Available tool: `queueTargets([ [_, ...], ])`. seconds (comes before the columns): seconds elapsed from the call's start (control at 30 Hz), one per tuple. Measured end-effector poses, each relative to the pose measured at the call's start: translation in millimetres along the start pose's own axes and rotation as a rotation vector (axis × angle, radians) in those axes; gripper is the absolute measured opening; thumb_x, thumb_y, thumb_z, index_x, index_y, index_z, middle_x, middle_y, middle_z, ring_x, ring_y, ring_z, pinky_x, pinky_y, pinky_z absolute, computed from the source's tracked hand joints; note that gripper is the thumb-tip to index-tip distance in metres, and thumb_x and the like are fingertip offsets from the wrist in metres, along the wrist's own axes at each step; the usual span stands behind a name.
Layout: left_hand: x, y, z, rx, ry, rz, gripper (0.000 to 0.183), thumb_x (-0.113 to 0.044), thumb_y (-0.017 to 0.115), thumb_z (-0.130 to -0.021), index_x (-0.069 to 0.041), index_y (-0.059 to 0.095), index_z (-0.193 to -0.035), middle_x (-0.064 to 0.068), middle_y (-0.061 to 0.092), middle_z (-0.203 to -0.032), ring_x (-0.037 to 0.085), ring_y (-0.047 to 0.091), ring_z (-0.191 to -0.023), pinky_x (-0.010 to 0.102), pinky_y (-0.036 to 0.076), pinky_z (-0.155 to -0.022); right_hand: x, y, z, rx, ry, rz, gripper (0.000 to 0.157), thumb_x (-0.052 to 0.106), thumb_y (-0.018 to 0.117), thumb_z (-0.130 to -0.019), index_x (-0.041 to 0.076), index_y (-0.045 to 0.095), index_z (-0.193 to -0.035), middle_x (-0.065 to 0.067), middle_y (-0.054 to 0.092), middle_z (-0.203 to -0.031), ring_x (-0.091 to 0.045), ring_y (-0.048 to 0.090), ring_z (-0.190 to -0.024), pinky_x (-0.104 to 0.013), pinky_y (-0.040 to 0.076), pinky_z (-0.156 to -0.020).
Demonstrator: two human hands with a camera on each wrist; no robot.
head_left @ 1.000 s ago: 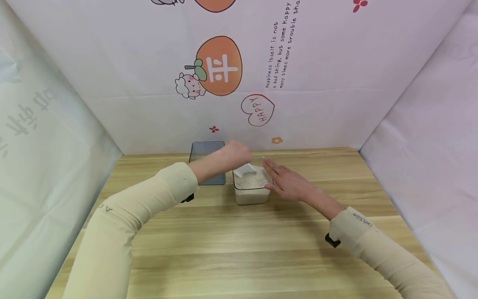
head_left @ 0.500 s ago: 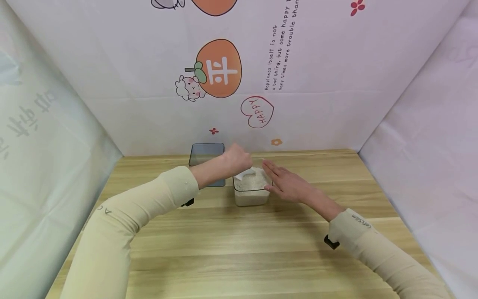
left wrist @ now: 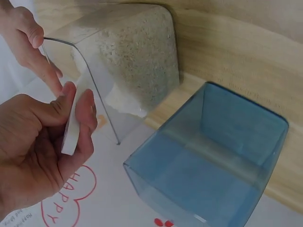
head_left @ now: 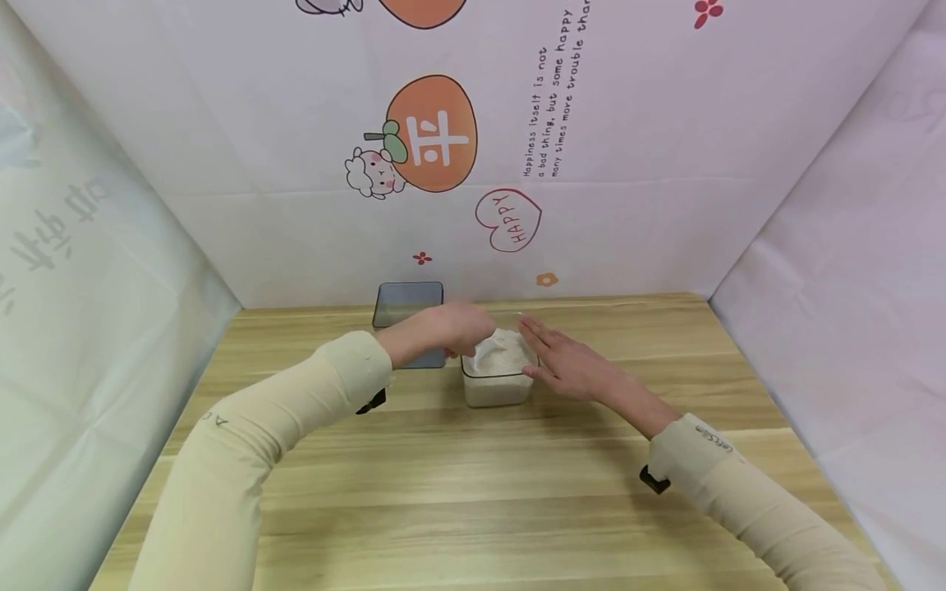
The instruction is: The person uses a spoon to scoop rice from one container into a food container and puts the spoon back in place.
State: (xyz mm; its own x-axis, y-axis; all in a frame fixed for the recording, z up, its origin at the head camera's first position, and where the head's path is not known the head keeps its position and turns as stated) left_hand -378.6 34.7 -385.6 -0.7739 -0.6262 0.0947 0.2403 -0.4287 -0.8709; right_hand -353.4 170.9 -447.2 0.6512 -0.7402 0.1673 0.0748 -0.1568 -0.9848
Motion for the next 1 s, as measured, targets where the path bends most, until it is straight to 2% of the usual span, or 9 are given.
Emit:
queueTargets([
  [0.1, 3.2, 5.3, -4.5, 0.027, 0.015, 0.119, 0.022, -0.013, 0.066, -0.096, -0.007, 0.065, -0.074, 0.006, 0.073, -0.067, 0.015, 0.071, -0.059, 0.026, 0.057, -0.072, -1.0, 1.0, 0.2, -0.002, 0.002, 0.001, 0.075, 0.048, 0.039, -0.106, 0.0, 0.014, -0.158, -0.017, 0.012, -0.167, -0.033, 0.021, -0.153, -0.051, 0.031, -0.119],
  [0.23, 9.9, 11.6, -8.4, 0.046, 0.042, 0.215, 0.029, -0.018, 0.065, -0.098, -0.004, 0.075, -0.074, 0.007, 0.074, -0.068, 0.013, 0.07, -0.058, 0.027, 0.057, -0.08, -1.1, 2.1, -0.6, -0.006, 0.0, -0.002, 0.075, 0.048, 0.039, -0.106, 0.001, 0.013, -0.158, -0.017, 0.011, -0.167, -0.033, 0.021, -0.153, -0.051, 0.031, -0.119],
  [0.43, 19.9, 18.9, -6.7, 0.073, 0.087, 0.354, 0.03, -0.015, 0.061, -0.1, 0.0, 0.078, -0.081, 0.006, 0.073, -0.065, 0.017, 0.072, -0.061, 0.024, 0.057, -0.07, -1.5, 3.7, -1.8, -0.007, 0.001, -0.003, 0.075, 0.048, 0.038, -0.106, 0.001, 0.012, -0.159, -0.018, 0.011, -0.167, -0.033, 0.021, -0.153, -0.051, 0.03, -0.119],
  [0.6, 25.4, 21.4, -0.7, 0.042, 0.123, 0.407, 0.033, -0.016, 0.06, -0.1, -0.003, 0.076, -0.074, -0.001, 0.069, -0.059, 0.016, 0.07, -0.059, 0.02, 0.052, -0.068, -1.8, 2.2, -1.8, -0.02, 0.003, 0.008, 0.075, 0.046, 0.041, -0.106, 0.002, 0.012, -0.159, -0.018, 0.012, -0.167, -0.033, 0.021, -0.153, -0.051, 0.03, -0.119],
  [0.77, 30.4, 28.7, 6.3, 0.022, 0.134, 0.525, 0.033, -0.014, 0.059, -0.101, -0.003, 0.075, -0.075, 0.004, 0.072, -0.065, 0.022, 0.073, -0.063, 0.022, 0.055, -0.067, 2.0, 0.2, -1.6, -0.037, -0.019, 0.007, 0.074, 0.042, 0.044, -0.106, -0.002, 0.014, -0.158, -0.019, 0.013, -0.166, -0.035, 0.02, -0.153, -0.051, 0.026, -0.121],
  [1.0, 34.0, 44.1, 15.0, -0.041, 0.157, 0.725, 0.028, -0.008, 0.056, -0.101, 0.01, 0.072, -0.087, 0.007, 0.07, -0.066, 0.014, 0.07, -0.057, 0.025, 0.058, -0.061, 5.3, -3.0, -0.6, -0.036, -0.04, 0.009, 0.071, 0.036, 0.046, -0.106, -0.004, 0.016, -0.157, -0.021, 0.015, -0.165, -0.036, 0.021, -0.153, -0.051, 0.026, -0.121],
])
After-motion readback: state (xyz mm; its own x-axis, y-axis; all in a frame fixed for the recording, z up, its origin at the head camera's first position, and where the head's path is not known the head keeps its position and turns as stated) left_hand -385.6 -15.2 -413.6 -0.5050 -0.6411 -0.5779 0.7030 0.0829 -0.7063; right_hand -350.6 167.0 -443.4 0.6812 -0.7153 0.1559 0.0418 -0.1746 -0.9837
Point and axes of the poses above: each hand's wrist, its own z-axis away from the middle knuckle, its own y-axis out of the palm, x = y × z, the point moved 7 cm from there along -z, towards the middle knuckle
